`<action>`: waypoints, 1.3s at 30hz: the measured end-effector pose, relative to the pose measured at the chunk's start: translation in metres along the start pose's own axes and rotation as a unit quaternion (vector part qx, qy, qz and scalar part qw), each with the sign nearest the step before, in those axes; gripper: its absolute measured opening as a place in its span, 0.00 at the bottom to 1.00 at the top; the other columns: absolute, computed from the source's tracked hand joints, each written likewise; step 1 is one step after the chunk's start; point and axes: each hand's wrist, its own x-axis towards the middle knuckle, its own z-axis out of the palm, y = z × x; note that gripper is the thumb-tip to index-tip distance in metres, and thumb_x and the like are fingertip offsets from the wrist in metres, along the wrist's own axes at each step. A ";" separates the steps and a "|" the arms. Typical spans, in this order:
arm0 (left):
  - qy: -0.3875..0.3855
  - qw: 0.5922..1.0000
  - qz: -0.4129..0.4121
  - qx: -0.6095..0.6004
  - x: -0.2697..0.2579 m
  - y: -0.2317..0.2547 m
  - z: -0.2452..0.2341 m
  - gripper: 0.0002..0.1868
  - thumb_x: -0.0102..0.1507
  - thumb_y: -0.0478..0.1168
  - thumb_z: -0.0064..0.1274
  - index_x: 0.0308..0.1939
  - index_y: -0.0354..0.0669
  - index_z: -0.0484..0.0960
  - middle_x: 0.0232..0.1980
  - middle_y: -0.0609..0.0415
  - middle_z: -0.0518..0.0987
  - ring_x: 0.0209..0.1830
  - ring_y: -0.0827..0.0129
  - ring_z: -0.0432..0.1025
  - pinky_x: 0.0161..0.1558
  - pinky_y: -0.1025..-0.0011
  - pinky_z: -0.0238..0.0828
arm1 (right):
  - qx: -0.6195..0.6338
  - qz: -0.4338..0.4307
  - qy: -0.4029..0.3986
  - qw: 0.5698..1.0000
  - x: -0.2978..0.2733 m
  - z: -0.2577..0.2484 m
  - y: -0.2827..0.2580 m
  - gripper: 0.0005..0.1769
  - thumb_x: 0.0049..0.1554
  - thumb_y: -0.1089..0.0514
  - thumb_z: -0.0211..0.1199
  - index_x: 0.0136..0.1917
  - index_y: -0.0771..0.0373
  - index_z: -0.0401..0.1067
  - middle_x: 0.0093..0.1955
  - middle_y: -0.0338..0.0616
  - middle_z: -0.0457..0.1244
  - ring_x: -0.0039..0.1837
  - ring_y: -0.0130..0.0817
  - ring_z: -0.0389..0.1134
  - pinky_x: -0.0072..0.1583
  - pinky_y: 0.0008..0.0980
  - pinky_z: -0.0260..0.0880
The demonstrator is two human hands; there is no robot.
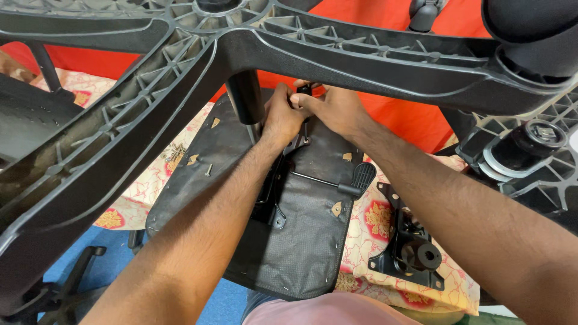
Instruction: The person assembles an office chair by attaching the base with casters to the seat using a screwdriver and screws. They align the components, insert screws, and tighten them to secure the base to the seat.
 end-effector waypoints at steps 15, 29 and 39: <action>-0.038 0.998 -0.033 -0.048 0.002 -0.004 0.003 0.26 0.55 0.42 0.72 0.47 0.28 0.76 0.40 0.49 0.79 0.38 0.68 0.72 0.42 0.67 0.73 | 0.140 -0.014 0.050 0.989 0.004 0.005 0.011 0.07 0.60 0.63 0.69 0.53 0.66 0.77 0.50 0.39 0.69 0.55 0.28 0.69 0.58 0.31 0.71; -0.040 0.995 -0.080 -0.039 -0.001 0.001 0.009 0.27 0.56 0.40 0.72 0.49 0.29 0.75 0.45 0.47 0.81 0.44 0.64 0.75 0.47 0.68 0.73 | 0.166 0.069 0.047 0.983 0.002 0.002 0.008 0.12 0.60 0.59 0.66 0.56 0.66 0.75 0.52 0.39 0.68 0.50 0.26 0.65 0.51 0.31 0.66; -0.068 0.989 -0.005 -0.131 -0.002 0.003 0.006 0.19 0.59 0.34 0.59 0.54 0.37 0.78 0.47 0.54 0.84 0.48 0.69 0.79 0.52 0.70 0.76 | 0.214 0.135 0.084 0.964 0.006 0.006 0.020 0.12 0.62 0.58 0.63 0.57 0.65 0.75 0.52 0.37 0.68 0.54 0.28 0.69 0.58 0.31 0.71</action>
